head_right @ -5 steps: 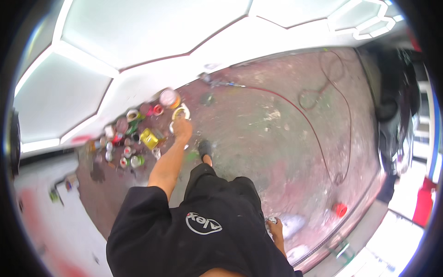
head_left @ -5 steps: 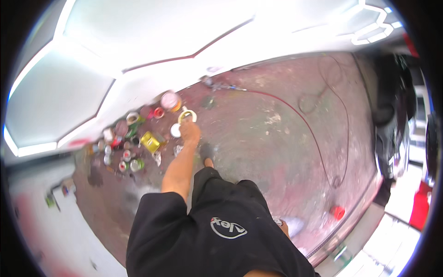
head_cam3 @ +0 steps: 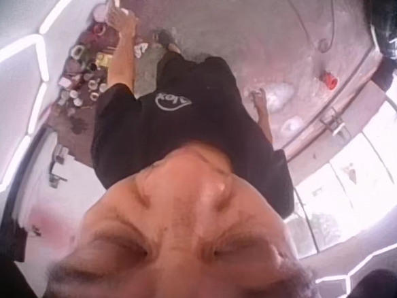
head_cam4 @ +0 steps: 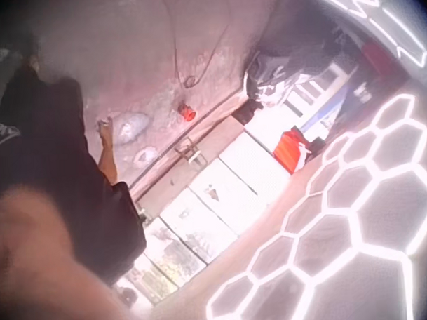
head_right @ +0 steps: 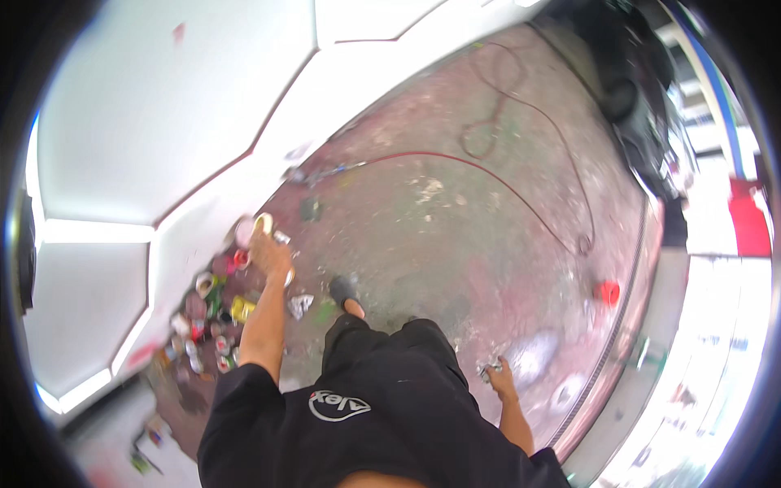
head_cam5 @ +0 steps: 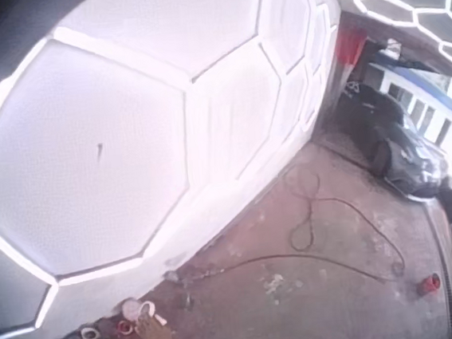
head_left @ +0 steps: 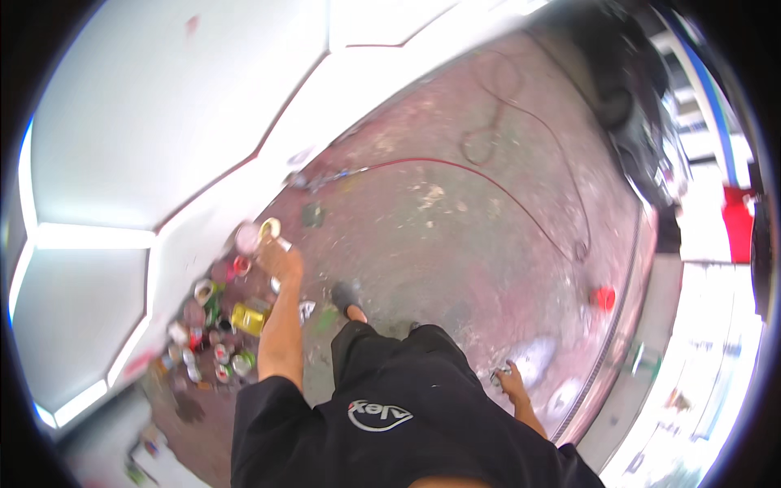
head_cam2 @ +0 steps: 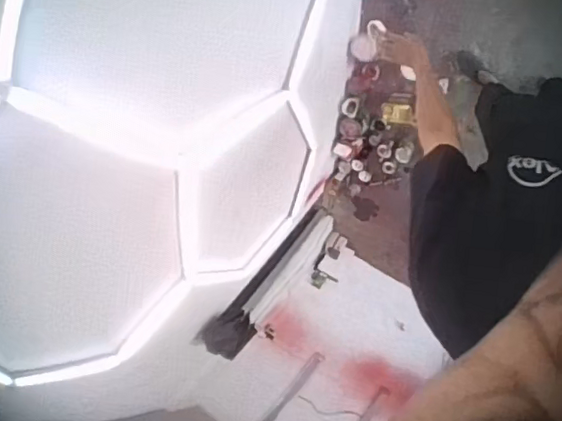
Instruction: The person prepares a paint gun and applies a coat of paint to a car bumper that is masked with newspaper. After spraying, the person removes the newspaper and inspects the painted surface.
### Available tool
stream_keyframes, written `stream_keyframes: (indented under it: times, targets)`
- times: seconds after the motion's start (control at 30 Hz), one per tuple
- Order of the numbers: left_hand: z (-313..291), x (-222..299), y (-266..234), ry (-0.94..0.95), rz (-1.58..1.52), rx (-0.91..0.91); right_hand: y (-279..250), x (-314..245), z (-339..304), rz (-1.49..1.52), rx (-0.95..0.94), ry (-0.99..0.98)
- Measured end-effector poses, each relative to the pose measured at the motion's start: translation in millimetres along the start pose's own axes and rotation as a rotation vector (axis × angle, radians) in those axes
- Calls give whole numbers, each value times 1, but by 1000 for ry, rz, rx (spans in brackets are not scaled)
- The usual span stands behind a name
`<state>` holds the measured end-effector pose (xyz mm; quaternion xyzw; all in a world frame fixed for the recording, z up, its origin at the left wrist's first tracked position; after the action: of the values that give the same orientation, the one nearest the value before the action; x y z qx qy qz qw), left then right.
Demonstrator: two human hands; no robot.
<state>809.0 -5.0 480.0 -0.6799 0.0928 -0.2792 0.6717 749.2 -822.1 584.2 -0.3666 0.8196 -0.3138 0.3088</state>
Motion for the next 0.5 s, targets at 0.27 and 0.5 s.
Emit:
stream_keyframes:
  times: [0.27,0.5]
  targets:
    - [-38,-29,99,252,-137,-760,6,-41,-78,239,210,378]
    - [-216,48,115,495,-27,-1249,44,50,-213,316,262,729]
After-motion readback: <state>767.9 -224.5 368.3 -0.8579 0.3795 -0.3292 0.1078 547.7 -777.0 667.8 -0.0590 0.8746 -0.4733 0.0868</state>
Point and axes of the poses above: each hand's wrist, its own z-axis towards the middle knuckle, its own y-axis out of the palm, x = y × z, the point moved 4 cm from there along z, towards the middle knuckle, and after that the axes turned 1 degree about x, right-handed, at the moved point
